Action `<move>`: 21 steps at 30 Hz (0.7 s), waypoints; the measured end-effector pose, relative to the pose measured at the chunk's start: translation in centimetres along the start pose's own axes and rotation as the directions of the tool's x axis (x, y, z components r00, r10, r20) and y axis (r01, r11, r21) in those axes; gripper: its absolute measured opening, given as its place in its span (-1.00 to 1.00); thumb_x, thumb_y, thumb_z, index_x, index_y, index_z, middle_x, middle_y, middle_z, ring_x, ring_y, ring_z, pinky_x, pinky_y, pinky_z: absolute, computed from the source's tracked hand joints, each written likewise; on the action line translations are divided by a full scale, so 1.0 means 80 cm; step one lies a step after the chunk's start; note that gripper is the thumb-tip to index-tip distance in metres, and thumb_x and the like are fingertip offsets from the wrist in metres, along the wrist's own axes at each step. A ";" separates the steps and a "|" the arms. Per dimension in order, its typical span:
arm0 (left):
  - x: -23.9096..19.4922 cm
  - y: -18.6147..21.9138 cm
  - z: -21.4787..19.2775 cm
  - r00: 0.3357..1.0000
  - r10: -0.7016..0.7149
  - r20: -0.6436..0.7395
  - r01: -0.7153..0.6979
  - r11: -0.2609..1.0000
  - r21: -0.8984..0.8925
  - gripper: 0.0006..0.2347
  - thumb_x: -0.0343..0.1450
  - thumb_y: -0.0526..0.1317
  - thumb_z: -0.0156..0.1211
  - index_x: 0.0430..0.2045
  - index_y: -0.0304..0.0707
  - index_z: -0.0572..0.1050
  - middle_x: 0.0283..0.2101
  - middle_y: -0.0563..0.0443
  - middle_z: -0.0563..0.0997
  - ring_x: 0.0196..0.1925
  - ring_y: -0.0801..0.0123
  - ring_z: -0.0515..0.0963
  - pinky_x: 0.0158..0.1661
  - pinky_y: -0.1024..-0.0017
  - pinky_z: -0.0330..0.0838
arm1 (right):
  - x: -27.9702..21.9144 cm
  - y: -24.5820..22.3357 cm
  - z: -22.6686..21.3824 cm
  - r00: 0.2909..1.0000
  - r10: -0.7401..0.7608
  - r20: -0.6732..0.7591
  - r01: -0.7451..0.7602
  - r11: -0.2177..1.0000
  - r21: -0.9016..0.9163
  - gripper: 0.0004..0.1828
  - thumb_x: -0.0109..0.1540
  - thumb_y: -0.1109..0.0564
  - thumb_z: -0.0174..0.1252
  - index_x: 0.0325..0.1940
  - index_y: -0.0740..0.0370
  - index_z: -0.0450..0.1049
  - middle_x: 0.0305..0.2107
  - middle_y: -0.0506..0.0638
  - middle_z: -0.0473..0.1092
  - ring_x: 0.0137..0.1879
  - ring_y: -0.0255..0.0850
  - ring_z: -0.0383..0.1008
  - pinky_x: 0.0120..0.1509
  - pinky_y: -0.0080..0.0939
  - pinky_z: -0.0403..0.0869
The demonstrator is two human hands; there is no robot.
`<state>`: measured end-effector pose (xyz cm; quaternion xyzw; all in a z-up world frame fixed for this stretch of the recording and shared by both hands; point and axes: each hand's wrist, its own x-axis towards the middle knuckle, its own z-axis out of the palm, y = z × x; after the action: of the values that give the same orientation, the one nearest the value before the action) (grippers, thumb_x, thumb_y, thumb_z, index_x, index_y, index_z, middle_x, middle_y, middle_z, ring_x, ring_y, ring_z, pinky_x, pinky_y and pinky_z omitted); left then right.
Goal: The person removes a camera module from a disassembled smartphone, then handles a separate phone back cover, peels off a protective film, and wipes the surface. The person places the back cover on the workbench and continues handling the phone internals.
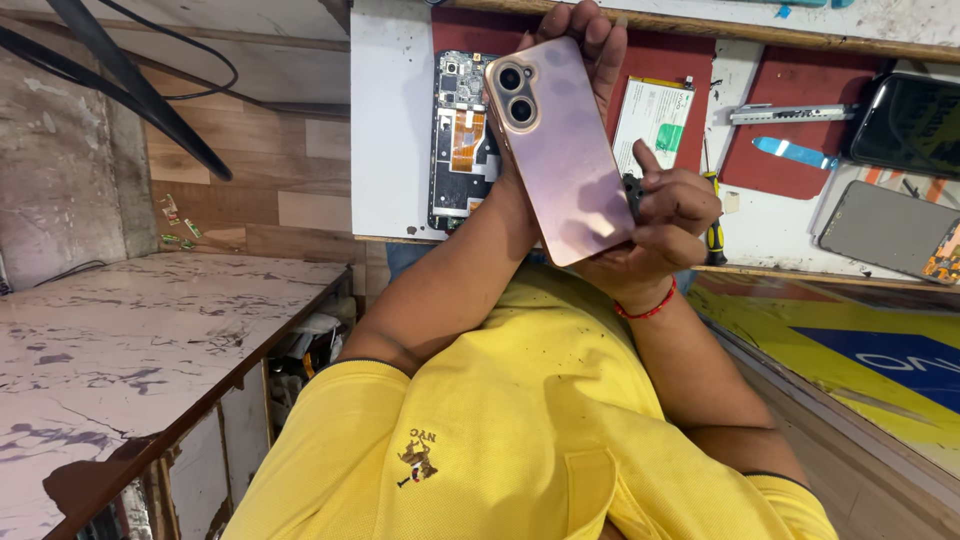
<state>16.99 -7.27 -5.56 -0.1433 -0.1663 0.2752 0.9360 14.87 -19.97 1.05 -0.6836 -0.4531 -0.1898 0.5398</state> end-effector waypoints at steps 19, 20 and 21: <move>-0.008 -0.009 0.022 0.998 -0.029 0.060 0.027 0.999 0.032 -0.42 0.74 0.11 -0.22 0.25 -0.66 0.33 0.32 -0.42 0.41 0.43 -0.02 0.38 0.56 0.13 0.17 | 0.004 -0.012 -0.031 0.938 0.161 0.308 -0.154 0.987 -0.048 -0.37 0.34 -0.33 0.15 0.15 0.27 0.40 0.13 0.25 0.33 0.36 0.17 0.40 0.46 0.14 0.44; -0.008 -0.010 0.025 0.998 -0.027 0.060 0.025 0.999 0.033 -0.41 0.73 0.14 -0.20 0.25 -0.66 0.32 0.33 -0.41 0.41 0.44 -0.02 0.38 0.56 0.13 0.17 | 0.004 -0.012 -0.030 0.940 0.154 0.304 -0.149 0.988 -0.039 -0.38 0.34 -0.31 0.17 0.16 0.28 0.40 0.13 0.26 0.32 0.37 0.20 0.40 0.47 0.15 0.44; -0.009 -0.010 0.027 0.998 -0.023 0.059 0.022 0.999 0.033 -0.39 0.73 0.16 -0.19 0.26 -0.66 0.32 0.33 -0.41 0.40 0.44 -0.01 0.37 0.57 0.13 0.17 | 0.004 -0.012 -0.029 0.942 0.148 0.301 -0.146 0.989 -0.028 -0.38 0.34 -0.30 0.19 0.16 0.28 0.41 0.13 0.27 0.31 0.39 0.22 0.40 0.47 0.17 0.45</move>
<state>15.97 -7.96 -3.51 -0.1180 -0.1910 0.2714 0.9359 14.75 -21.96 2.63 -0.7379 -0.4776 -0.0436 0.4748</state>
